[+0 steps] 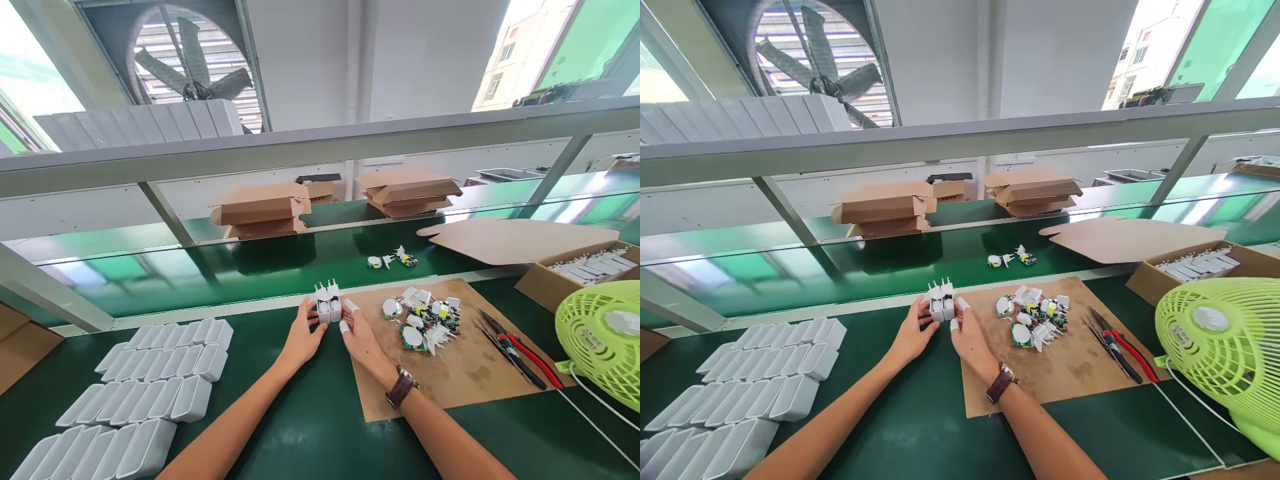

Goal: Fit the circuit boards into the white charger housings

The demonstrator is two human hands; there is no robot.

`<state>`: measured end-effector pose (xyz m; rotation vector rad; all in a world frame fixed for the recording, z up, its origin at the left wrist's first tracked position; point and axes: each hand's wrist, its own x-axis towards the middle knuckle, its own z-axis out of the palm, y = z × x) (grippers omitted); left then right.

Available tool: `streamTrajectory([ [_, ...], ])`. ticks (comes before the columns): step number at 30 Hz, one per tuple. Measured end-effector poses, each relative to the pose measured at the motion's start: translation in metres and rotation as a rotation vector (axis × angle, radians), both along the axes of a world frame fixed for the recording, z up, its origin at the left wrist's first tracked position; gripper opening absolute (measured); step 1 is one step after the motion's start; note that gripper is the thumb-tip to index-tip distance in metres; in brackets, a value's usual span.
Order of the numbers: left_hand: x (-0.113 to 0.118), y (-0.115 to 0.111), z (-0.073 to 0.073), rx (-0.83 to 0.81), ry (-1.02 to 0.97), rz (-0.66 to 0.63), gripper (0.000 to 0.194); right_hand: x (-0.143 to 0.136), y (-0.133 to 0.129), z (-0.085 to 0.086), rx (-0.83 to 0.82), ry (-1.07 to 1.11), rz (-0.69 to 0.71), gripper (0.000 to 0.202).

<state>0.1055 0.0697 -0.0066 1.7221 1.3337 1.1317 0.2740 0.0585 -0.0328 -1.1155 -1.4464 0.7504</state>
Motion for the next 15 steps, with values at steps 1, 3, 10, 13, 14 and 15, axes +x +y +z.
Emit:
streamTrajectory([
  [1, -0.006, -0.008, 0.003, -0.002, 0.017, 0.004, 0.070, 0.001, 0.000, 0.000, -0.001, 0.000, -0.013, 0.054],
  [3, -0.025, -0.026, 0.015, 0.035, 0.104, 0.009, 0.068, 0.002, 0.000, 0.001, -0.005, 0.008, -0.048, 0.054],
  [10, -0.143, -0.081, 0.083, 0.619, 0.657, 0.307, 0.031, 0.006, -0.012, 0.023, 0.087, -0.079, -0.209, 0.050],
  [13, -0.197, -0.110, 0.078, 0.691, 0.932, 0.407, 0.031, 0.005, -0.022, 0.042, 0.122, -0.181, -0.218, 0.049],
  [14, -0.211, -0.119, 0.070, 0.679, 1.034, 0.389, 0.040, 0.004, -0.024, 0.047, 0.133, -0.202, -0.220, 0.049],
  [15, -0.222, -0.127, 0.060, 0.638, 1.142, 0.332, 0.044, 0.003, -0.025, 0.051, 0.145, -0.215, -0.226, 0.049],
])
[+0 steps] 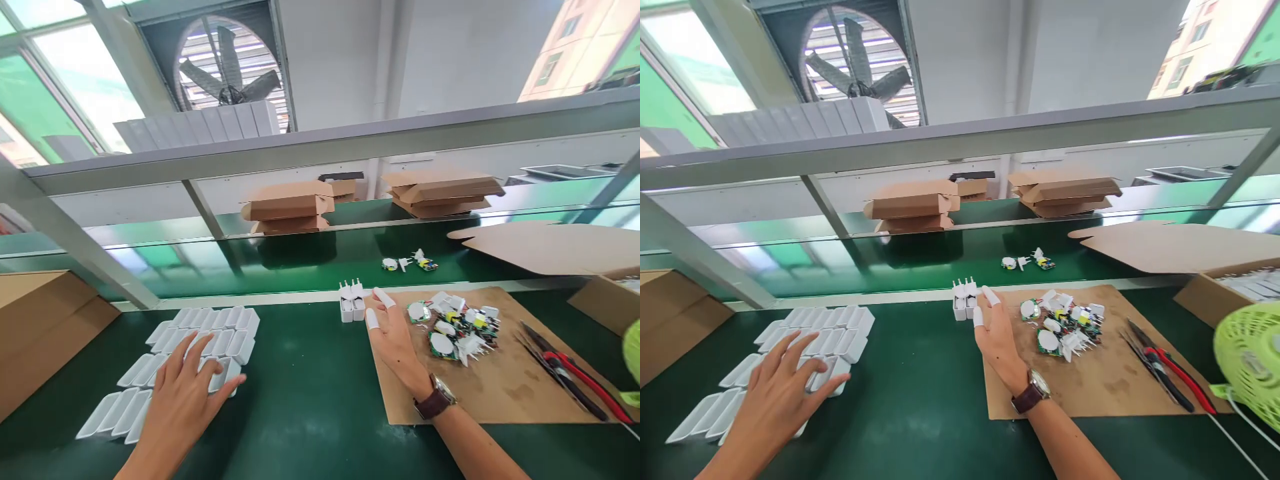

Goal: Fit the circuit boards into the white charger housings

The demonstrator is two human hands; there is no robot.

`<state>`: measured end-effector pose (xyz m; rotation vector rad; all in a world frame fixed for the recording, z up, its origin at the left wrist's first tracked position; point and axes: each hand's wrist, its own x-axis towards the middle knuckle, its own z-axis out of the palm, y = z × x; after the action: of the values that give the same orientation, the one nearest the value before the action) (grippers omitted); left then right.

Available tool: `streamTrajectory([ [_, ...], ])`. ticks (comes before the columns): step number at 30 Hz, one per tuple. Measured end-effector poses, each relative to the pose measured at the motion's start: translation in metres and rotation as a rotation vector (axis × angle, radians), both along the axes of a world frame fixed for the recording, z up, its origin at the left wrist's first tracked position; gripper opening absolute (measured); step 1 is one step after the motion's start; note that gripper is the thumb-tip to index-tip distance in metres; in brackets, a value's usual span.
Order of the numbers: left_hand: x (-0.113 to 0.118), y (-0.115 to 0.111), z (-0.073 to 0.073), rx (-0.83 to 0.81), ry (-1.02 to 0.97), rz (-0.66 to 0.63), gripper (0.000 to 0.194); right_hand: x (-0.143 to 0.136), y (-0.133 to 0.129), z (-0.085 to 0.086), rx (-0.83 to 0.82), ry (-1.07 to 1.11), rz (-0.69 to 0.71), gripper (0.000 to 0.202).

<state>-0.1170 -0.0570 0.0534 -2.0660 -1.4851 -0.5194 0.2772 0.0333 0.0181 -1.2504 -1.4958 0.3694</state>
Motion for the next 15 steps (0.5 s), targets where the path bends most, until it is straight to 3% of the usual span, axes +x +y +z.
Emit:
streamTrajectory([
  [2, -0.010, -0.009, -0.019, -0.036, 0.102, -0.014, 0.044, -0.001, 0.002, 0.006, 0.012, -0.020, -0.023, 0.048],
  [4, -0.002, -0.010, -0.030, -0.019, 0.115, -0.106, 0.039, 0.002, 0.011, 0.011, 0.013, -0.056, -0.053, 0.048],
  [11, 0.088, 0.031, -0.018, 0.014, -0.058, -0.507, 0.024, 0.052, 0.065, 0.038, -0.048, -0.331, -0.127, 0.050],
  [15, 0.113, 0.053, -0.035, -0.077, -0.154, -0.599, 0.021, 0.097, 0.096, 0.056, -0.198, -0.532, -0.195, 0.036],
])
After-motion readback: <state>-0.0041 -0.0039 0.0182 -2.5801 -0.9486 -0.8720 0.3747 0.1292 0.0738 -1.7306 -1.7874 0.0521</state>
